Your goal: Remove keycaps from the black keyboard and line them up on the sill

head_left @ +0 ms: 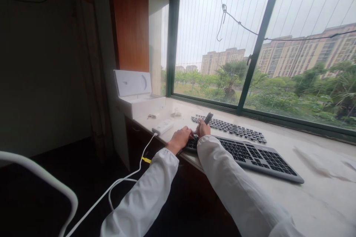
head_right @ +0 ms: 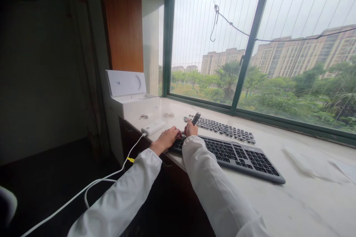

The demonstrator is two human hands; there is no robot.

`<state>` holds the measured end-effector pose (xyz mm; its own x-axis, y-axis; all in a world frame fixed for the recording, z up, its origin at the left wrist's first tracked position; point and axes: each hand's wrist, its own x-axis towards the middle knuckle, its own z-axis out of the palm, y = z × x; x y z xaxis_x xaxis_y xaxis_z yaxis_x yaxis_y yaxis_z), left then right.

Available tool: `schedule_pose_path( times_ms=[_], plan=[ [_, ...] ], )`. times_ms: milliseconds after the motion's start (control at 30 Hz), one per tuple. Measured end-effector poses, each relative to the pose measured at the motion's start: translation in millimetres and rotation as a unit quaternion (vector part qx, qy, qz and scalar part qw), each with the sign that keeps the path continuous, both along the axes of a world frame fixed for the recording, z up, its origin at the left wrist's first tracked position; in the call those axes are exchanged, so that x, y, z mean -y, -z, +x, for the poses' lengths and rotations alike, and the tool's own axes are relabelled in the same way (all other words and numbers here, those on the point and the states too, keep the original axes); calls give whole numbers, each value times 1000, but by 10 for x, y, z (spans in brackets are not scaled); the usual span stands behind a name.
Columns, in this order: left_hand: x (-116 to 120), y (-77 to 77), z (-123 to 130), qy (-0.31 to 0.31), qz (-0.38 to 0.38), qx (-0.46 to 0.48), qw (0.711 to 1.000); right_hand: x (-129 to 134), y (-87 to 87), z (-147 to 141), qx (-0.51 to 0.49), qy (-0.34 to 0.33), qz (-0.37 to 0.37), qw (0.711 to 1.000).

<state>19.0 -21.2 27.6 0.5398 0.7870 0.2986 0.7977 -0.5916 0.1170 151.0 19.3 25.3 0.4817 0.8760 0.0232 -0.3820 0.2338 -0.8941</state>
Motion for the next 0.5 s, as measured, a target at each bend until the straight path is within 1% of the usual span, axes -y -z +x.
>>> schedule_pose_path(
  times_ms=[133,233,500],
  plan=[
    [-27,33,13,4,22,-12,1000,41,-41,-3,-26,3,11,1000],
    [-59,56,22,9,18,-17,1000,43,-42,-6,-39,-3,15,999],
    [-87,70,-1,44,-23,26,998,-4,15,-41,5,25,-11,1000]
  ],
)
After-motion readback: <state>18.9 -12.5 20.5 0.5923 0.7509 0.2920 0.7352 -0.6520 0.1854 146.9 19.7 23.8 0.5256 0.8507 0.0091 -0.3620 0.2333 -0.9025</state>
